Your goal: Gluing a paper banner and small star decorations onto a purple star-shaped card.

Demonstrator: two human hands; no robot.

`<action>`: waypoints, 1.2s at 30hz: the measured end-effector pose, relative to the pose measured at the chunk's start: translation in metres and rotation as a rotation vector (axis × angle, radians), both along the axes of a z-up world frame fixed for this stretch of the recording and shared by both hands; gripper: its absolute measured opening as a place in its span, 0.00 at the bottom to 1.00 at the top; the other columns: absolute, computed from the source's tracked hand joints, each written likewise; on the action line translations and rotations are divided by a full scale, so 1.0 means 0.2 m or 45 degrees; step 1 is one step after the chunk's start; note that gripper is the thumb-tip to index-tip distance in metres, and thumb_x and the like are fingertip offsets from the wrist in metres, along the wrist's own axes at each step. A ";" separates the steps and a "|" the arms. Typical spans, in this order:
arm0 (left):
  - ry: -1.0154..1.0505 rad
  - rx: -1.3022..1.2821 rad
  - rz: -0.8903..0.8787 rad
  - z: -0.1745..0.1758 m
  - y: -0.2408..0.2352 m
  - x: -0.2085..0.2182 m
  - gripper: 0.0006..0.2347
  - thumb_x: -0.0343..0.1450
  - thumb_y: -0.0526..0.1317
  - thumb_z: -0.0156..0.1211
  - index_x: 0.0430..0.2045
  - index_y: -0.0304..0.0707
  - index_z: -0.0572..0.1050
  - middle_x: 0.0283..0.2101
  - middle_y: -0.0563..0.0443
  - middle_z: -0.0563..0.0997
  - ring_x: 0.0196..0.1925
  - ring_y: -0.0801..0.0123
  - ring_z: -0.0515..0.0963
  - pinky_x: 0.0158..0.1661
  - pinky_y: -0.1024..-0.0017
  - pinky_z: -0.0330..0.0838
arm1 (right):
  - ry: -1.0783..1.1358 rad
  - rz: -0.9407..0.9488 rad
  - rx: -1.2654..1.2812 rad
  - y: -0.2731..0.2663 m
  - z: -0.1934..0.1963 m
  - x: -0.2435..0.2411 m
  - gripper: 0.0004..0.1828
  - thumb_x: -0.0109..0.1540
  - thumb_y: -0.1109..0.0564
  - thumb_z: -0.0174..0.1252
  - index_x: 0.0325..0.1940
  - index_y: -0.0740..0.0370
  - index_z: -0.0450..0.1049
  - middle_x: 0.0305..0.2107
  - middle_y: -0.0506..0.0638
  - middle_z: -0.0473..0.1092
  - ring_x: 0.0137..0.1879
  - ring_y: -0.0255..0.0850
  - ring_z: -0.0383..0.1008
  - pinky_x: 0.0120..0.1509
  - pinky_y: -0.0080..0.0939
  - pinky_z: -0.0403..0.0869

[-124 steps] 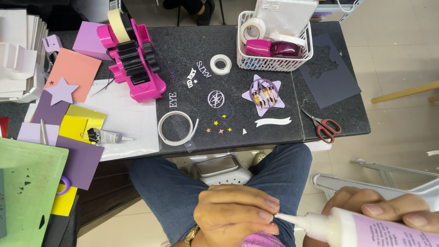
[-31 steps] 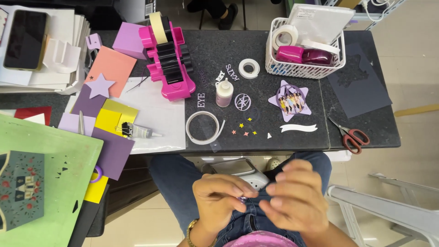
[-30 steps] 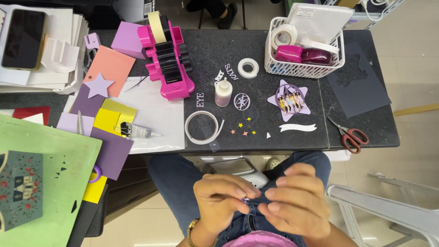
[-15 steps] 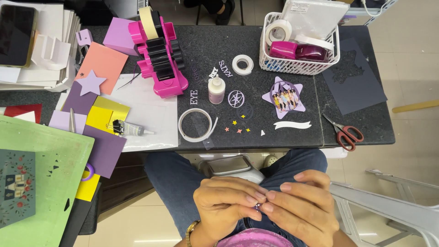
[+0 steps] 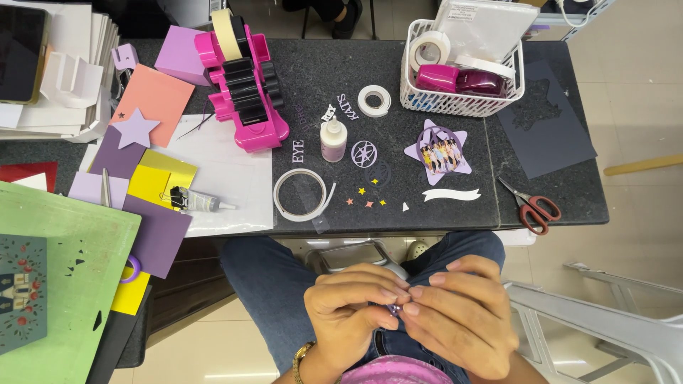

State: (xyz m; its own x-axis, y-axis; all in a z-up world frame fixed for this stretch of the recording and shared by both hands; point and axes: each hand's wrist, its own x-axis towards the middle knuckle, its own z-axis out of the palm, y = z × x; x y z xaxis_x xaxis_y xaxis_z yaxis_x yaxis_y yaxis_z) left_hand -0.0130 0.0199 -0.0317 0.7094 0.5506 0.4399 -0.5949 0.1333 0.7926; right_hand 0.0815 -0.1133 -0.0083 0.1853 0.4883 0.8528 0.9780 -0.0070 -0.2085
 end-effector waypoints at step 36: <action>-0.178 0.407 0.026 -0.03 0.07 0.04 0.06 0.74 0.45 0.64 0.32 0.46 0.82 0.37 0.52 0.83 0.35 0.60 0.82 0.37 0.67 0.82 | 2.537 1.338 0.274 -0.02 -0.18 -0.15 0.13 0.63 0.54 0.71 0.43 0.66 0.79 0.21 0.56 0.68 0.26 0.44 0.61 0.32 0.43 0.61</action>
